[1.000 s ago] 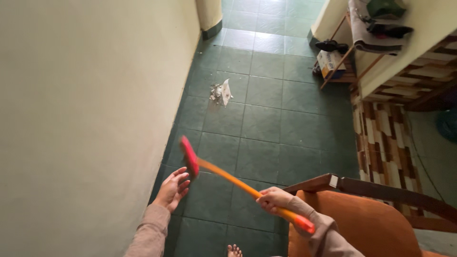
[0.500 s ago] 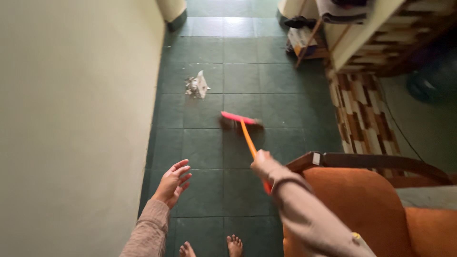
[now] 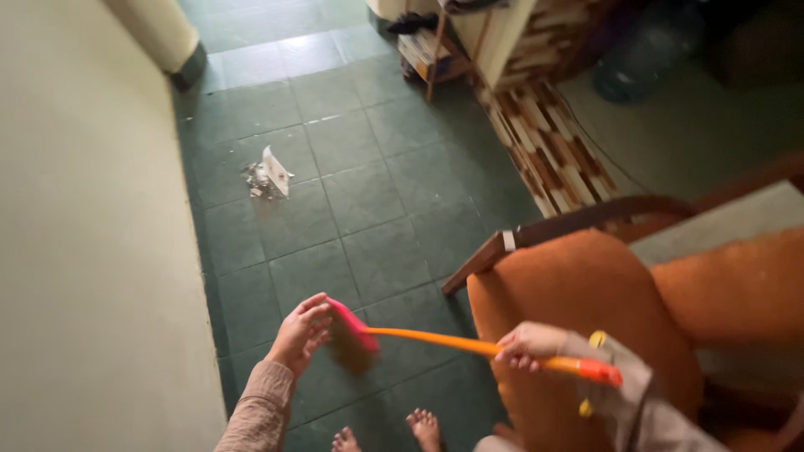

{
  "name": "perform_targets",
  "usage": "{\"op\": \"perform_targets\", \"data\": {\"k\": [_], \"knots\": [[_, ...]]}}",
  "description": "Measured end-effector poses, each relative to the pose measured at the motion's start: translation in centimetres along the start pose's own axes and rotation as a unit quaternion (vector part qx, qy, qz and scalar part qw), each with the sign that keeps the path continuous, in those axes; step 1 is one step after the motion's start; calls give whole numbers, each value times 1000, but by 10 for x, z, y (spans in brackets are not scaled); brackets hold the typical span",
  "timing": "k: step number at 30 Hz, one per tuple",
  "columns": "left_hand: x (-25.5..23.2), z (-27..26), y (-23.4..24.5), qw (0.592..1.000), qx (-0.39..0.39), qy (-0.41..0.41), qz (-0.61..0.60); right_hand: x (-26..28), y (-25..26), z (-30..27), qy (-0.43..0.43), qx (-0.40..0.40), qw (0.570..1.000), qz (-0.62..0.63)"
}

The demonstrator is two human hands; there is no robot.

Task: The person sweeps debris across a green-tiled floor using a broom, navigating around a wooden chair and a small side table.

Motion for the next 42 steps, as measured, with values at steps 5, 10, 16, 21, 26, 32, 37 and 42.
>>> {"op": "perform_targets", "data": {"k": [5, 10, 16, 21, 26, 32, 37, 42], "knots": [[-20, -3, 11, 998, 52, 3, 27, 71, -56, 39, -24, -280, 877, -390], [-28, 5, 32, 996, 77, 11, 37, 116, -101, 163, 101, -450, 816, -347], [-43, 33, 56, 993, 97, 20, 64, 65, -127, 166, 259, -288, 920, -56], [-64, 52, 46, 991, 92, 34, 88, 20, -101, 61, 128, -39, 966, 222], [-104, 82, 7, 987, 128, 31, 87, 50, -42, 68, 86, -91, 984, 130], [-139, 137, -46, 980, 145, 40, 134, 182, -78, 146, 21, -388, 898, -208], [-161, 189, -88, 975, 158, 62, 141, 233, -86, 147, 117, -433, 870, -203], [-210, 223, -122, 970, 160, 67, 169, 234, -49, 103, 303, -501, 797, -149]]}}
Point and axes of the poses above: each hand's wrist, its own z-axis towards the middle knuckle, its own y-axis out of the back of the hand, x = y × z, the point moved 5 cm from there along z, towards the middle knuckle, and after that the axes turned 1 degree about x, right-handed, at the moved point
